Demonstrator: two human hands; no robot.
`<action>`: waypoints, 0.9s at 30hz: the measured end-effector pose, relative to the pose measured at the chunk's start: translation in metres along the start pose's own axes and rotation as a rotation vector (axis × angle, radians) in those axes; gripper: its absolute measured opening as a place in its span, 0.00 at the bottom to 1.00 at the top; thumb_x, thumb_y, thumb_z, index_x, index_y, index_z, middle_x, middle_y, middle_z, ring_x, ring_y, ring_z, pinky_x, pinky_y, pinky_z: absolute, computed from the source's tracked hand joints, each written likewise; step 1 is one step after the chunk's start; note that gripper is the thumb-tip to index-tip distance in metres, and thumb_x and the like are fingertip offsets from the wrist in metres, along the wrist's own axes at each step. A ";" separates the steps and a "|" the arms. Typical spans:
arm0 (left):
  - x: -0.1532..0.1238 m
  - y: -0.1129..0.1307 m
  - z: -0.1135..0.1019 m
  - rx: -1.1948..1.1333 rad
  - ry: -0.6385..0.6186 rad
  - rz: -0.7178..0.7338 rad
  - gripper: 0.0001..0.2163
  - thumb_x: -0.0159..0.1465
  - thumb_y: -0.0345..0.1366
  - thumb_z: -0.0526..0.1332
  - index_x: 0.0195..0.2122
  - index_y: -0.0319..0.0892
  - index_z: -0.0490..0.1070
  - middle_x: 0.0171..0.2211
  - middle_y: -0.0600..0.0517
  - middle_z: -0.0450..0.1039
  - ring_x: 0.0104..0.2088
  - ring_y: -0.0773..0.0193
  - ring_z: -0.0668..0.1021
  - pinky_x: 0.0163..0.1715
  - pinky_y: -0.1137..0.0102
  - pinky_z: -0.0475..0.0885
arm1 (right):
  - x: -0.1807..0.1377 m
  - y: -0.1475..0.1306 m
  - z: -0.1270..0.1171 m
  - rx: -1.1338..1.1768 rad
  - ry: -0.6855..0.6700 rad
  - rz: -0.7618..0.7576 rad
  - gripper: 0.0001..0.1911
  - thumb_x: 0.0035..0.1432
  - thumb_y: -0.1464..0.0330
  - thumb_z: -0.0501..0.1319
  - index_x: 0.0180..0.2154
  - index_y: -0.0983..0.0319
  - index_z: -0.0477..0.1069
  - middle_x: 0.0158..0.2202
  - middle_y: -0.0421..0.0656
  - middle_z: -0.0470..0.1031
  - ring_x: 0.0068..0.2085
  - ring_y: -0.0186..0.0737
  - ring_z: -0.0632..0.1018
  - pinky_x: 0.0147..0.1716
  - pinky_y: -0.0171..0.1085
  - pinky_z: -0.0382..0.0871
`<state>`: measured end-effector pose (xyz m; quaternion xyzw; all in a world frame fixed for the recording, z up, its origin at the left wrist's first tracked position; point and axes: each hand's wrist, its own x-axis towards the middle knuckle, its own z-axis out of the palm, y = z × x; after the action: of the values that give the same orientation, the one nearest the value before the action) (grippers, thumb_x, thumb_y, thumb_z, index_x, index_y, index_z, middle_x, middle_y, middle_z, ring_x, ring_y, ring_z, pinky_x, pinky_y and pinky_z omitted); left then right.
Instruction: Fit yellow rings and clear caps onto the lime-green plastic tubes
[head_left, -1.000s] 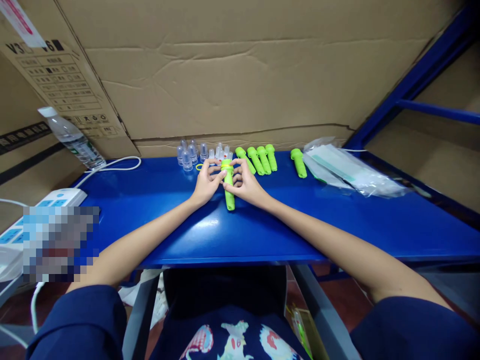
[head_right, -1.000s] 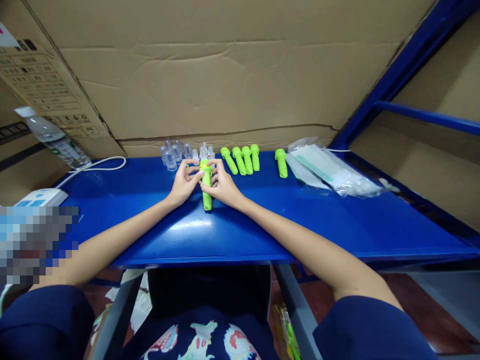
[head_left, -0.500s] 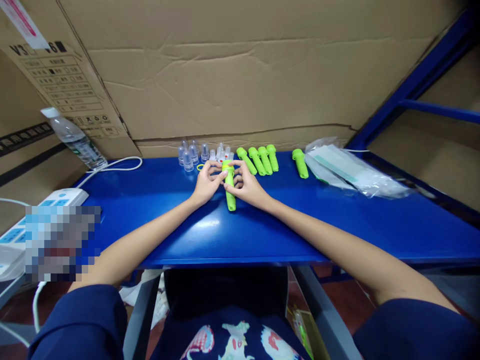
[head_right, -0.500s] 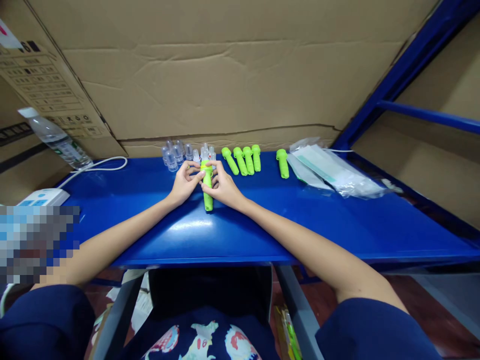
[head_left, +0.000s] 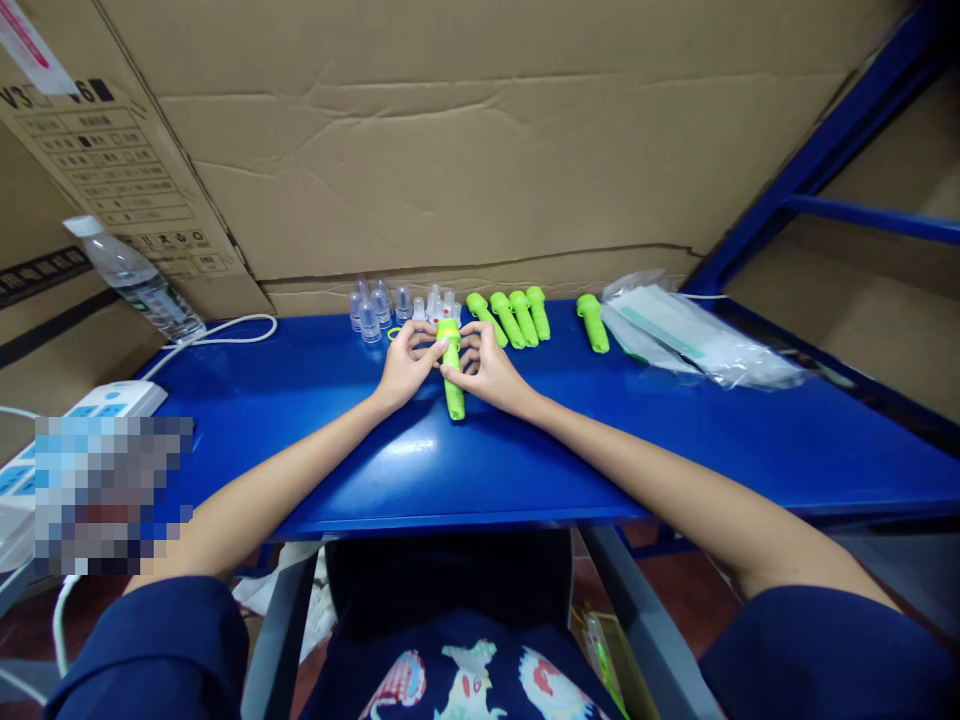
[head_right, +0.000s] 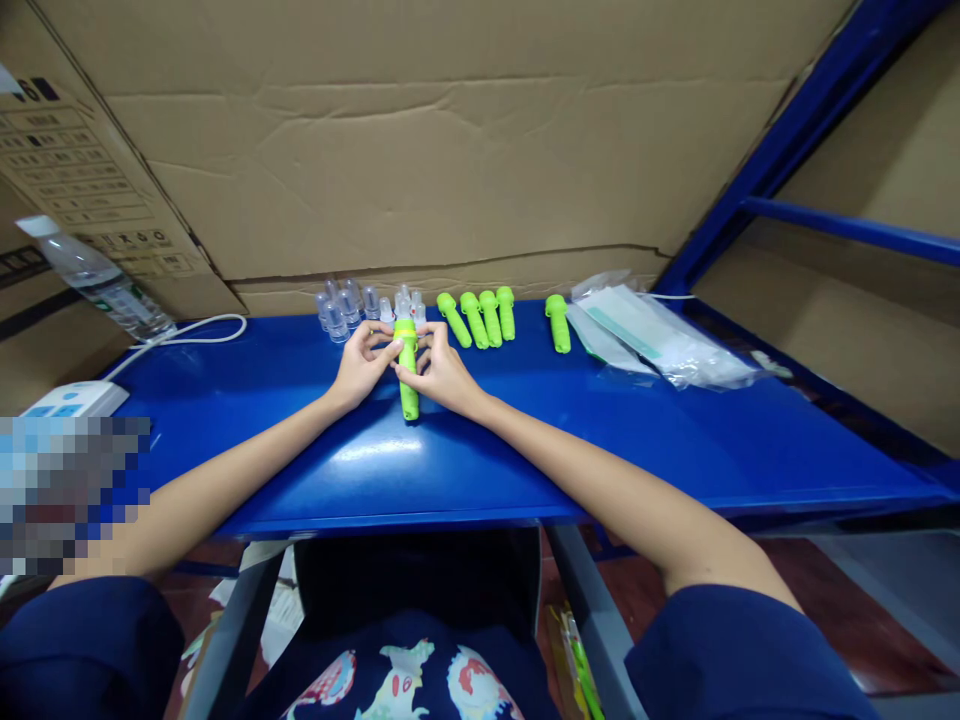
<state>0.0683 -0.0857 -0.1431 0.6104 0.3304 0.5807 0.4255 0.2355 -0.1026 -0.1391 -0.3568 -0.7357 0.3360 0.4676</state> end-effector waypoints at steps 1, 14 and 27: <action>0.000 0.000 0.000 0.010 0.001 -0.012 0.23 0.55 0.47 0.75 0.40 0.43 0.65 0.37 0.53 0.77 0.33 0.67 0.82 0.30 0.75 0.77 | 0.000 0.000 0.000 -0.007 0.000 0.001 0.35 0.50 0.51 0.70 0.46 0.55 0.50 0.40 0.39 0.71 0.28 0.35 0.77 0.26 0.37 0.72; 0.003 -0.002 -0.003 0.061 0.014 -0.006 0.22 0.55 0.49 0.74 0.35 0.42 0.65 0.37 0.51 0.78 0.32 0.68 0.81 0.33 0.73 0.76 | 0.000 0.002 -0.002 -0.073 -0.001 -0.018 0.35 0.53 0.50 0.68 0.53 0.58 0.56 0.46 0.48 0.77 0.31 0.39 0.80 0.30 0.40 0.74; 0.002 -0.008 -0.004 0.051 0.033 -0.003 0.18 0.60 0.43 0.73 0.41 0.43 0.66 0.35 0.52 0.78 0.32 0.68 0.82 0.34 0.74 0.75 | -0.001 -0.001 -0.002 -0.056 0.047 -0.023 0.34 0.51 0.46 0.69 0.49 0.59 0.60 0.48 0.51 0.78 0.31 0.39 0.78 0.29 0.40 0.73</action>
<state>0.0657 -0.0798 -0.1493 0.6109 0.3532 0.5815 0.4050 0.2372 -0.1037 -0.1380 -0.3691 -0.7376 0.3016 0.4783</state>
